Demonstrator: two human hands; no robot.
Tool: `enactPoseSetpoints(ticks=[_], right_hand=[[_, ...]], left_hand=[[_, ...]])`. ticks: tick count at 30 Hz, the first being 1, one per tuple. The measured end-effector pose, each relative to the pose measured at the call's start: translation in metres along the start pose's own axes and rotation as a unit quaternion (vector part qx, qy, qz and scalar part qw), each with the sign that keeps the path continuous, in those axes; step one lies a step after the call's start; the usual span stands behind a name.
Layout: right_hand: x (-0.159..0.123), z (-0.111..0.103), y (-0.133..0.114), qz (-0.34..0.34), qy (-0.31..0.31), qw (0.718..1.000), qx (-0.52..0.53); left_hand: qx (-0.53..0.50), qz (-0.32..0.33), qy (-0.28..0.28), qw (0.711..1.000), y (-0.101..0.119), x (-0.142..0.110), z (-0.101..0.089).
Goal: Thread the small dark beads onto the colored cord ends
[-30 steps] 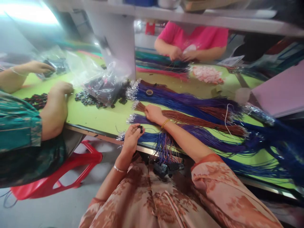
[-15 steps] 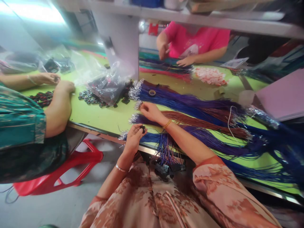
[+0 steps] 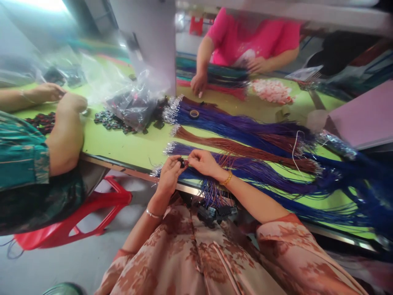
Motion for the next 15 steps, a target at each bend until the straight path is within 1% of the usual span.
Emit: enactPoseSetpoints(ticks=[5, 15], right_hand=[[-0.005, 0.0, -0.001, -0.007, 0.011, 0.998, -0.061], [-0.009, 0.0, -0.01, -0.017, 0.02, 0.994, -0.103]], left_hand=[[0.004, -0.01, -0.007, 1.0, 0.0, 0.0, 0.001], [0.011, -0.006, -0.008, 1.0, 0.001, -0.001, 0.001]])
Point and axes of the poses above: each hand's wrist, its own x-axis towards the middle knuckle, its own z-axis out of the palm, y = z × x, the point moved 7 cm from there along x, towards the middle knuckle, and after that the axes turned 6 degrees about x, right-handed, at the moved point
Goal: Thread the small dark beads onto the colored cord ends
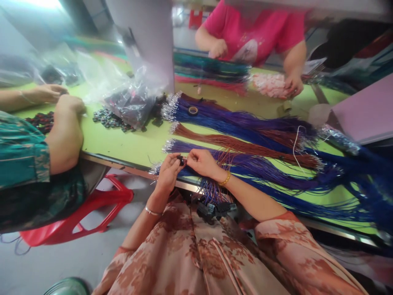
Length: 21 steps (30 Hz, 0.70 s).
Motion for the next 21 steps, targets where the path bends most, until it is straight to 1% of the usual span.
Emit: enactPoseSetpoints(ticks=[7, 10, 12, 14, 17, 18, 19, 20, 21], right_hand=[[-0.004, 0.003, -0.008, -0.073, -0.014, 0.996, -0.056], [-0.005, 0.002, -0.009, -0.102, -0.025, 0.993, -0.054], [-0.006, 0.003, -0.01, -0.106, -0.036, 0.993, -0.048], [-0.007, 0.004, -0.008, -0.094, -0.038, 0.994, -0.049], [-0.006, 0.003, -0.005, -0.077, -0.033, 0.996, -0.043], [-0.005, 0.001, -0.003, -0.07, -0.039, 0.996, -0.028], [-0.003, -0.001, -0.001, -0.058, -0.05, 0.997, -0.003], [0.001, -0.005, 0.003, -0.043, -0.061, 0.997, 0.028], [0.004, -0.008, 0.006, -0.025, -0.071, 0.995, 0.06]], left_hand=[[0.063, 0.032, -0.006, 0.997, -0.003, -0.005, 0.006], [0.068, 0.022, -0.006, 0.997, -0.005, -0.005, 0.007], [0.062, 0.017, -0.006, 0.998, -0.005, -0.004, 0.006], [0.069, 0.019, -0.01, 0.997, -0.005, -0.002, 0.006], [0.109, 0.032, -0.016, 0.993, -0.006, -0.004, 0.007], [0.135, 0.051, -0.01, 0.989, -0.004, -0.008, 0.008], [0.17, 0.084, 0.004, 0.982, 0.0, -0.013, 0.009], [0.215, 0.135, 0.021, 0.967, 0.006, -0.022, 0.012], [0.267, 0.201, 0.032, 0.942, 0.014, -0.033, 0.018]])
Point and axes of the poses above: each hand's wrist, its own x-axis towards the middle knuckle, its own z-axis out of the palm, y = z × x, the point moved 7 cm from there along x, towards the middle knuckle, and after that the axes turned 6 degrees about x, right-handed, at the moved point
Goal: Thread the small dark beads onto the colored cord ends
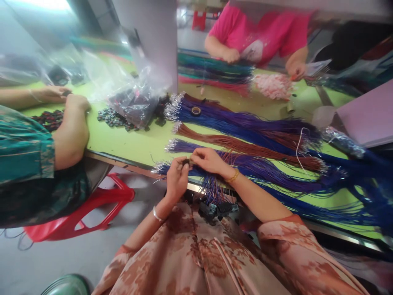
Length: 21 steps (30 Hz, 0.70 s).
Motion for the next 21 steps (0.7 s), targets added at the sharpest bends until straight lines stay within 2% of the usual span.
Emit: enactPoseSetpoints(ticks=[1, 2, 3, 4, 5, 6, 7, 8, 9, 10, 11, 13, 15, 17, 18, 19, 21], right_hand=[[0.003, -0.005, 0.002, 0.015, -0.004, 0.999, 0.028], [0.007, -0.009, 0.003, 0.025, -0.006, 0.999, 0.043], [0.01, -0.011, 0.002, 0.028, -0.011, 0.999, 0.045], [0.012, -0.01, 0.0, 0.024, -0.02, 0.999, 0.031], [0.014, -0.005, -0.003, 0.016, -0.032, 0.999, 0.003], [0.014, 0.001, -0.006, 0.007, -0.045, 0.998, -0.035], [0.014, 0.009, -0.008, 0.0, -0.055, 0.995, -0.077], [0.012, 0.017, -0.01, -0.001, -0.059, 0.991, -0.122], [0.01, 0.024, -0.011, 0.002, -0.055, 0.985, -0.161], [0.008, 0.031, -0.011, 0.006, -0.053, 0.98, -0.192], [0.006, 0.036, -0.01, 0.01, -0.051, 0.976, -0.213], [0.001, 0.045, -0.008, 0.017, -0.061, 0.97, -0.235], [-0.001, 0.048, -0.006, 0.022, -0.067, 0.966, -0.249], [-0.002, 0.048, -0.005, 0.019, -0.061, 0.962, -0.266], [-0.002, 0.048, -0.006, 0.015, -0.054, 0.96, -0.275], [-0.003, 0.047, -0.006, 0.011, -0.047, 0.958, -0.284], [-0.003, 0.048, -0.007, 0.009, -0.042, 0.953, -0.299]], left_hand=[[0.057, 0.087, 0.004, 0.995, 0.017, -0.009, 0.004], [0.107, 0.19, -0.021, 0.976, 0.036, -0.022, 0.013], [0.146, 0.297, -0.081, 0.94, 0.052, -0.039, 0.029], [0.176, 0.391, -0.157, 0.89, 0.064, -0.058, 0.048], [0.206, 0.456, -0.233, 0.834, 0.069, -0.077, 0.064], [0.231, 0.496, -0.294, 0.784, 0.069, -0.093, 0.078], [0.254, 0.513, -0.333, 0.749, 0.067, -0.104, 0.088], [0.27, 0.518, -0.354, 0.73, 0.065, -0.111, 0.094], [0.274, 0.521, -0.361, 0.724, 0.065, -0.114, 0.097], [0.266, 0.521, -0.357, 0.728, 0.065, -0.113, 0.097], [0.251, 0.517, -0.34, 0.745, 0.067, -0.107, 0.092], [0.224, 0.484, -0.274, 0.8, 0.073, -0.08, 0.072], [0.235, 0.41, -0.177, 0.863, 0.073, -0.031, 0.041], [0.266, 0.346, -0.102, 0.894, 0.068, 0.027, 0.008], [0.316, 0.269, -0.039, 0.909, 0.058, 0.062, -0.012], [0.365, 0.204, -0.005, 0.908, 0.047, 0.094, -0.027], [0.453, 0.135, 0.009, 0.881, 0.024, 0.148, -0.046]])
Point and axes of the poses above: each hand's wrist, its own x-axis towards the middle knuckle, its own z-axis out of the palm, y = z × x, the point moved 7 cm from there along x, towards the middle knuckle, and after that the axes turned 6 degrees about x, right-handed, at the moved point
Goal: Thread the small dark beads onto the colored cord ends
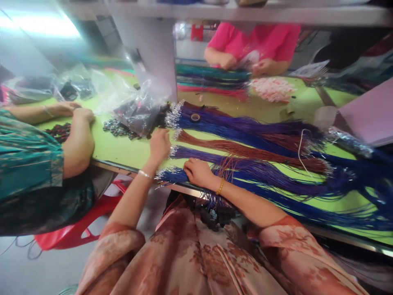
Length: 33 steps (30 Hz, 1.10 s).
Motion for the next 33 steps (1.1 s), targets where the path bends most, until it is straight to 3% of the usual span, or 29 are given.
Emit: enactPoseSetpoints(ticks=[3, 6, 13, 16, 18, 21, 24, 27, 33], right_hand=[[0.0, 0.001, 0.0, 0.006, 0.004, 1.0, -0.009], [0.0, -0.001, 0.0, -0.002, 0.017, 1.0, 0.004], [-0.002, -0.01, 0.003, -0.011, 0.065, 0.996, 0.054], [-0.001, -0.01, 0.005, -0.012, 0.069, 0.992, 0.103], [0.001, -0.011, 0.005, -0.013, 0.068, 0.988, 0.135], [0.004, -0.012, 0.007, -0.005, 0.05, 0.988, 0.145], [0.006, -0.016, 0.009, 0.004, 0.019, 0.989, 0.149], [0.007, -0.022, 0.013, 0.012, 0.003, 0.971, 0.238], [0.004, -0.026, 0.01, -0.012, 0.011, 0.921, 0.389]], left_hand=[[0.11, -0.009, -0.079, 0.991, -0.035, 0.039, 0.03], [0.164, 0.027, -0.118, 0.979, -0.046, 0.045, 0.048], [0.14, 0.072, -0.121, 0.98, -0.039, 0.015, 0.034], [0.048, 0.01, -0.115, 0.992, -0.046, 0.005, 0.017], [-0.086, -0.057, -0.095, 0.99, -0.054, -0.002, 0.003], [-0.308, -0.157, -0.086, 0.934, -0.061, -0.017, -0.012], [-0.441, -0.216, -0.107, 0.865, -0.058, -0.037, -0.024], [-0.492, -0.241, -0.136, 0.826, -0.049, -0.058, -0.034], [-0.461, -0.263, -0.221, 0.819, -0.031, -0.096, -0.033]])
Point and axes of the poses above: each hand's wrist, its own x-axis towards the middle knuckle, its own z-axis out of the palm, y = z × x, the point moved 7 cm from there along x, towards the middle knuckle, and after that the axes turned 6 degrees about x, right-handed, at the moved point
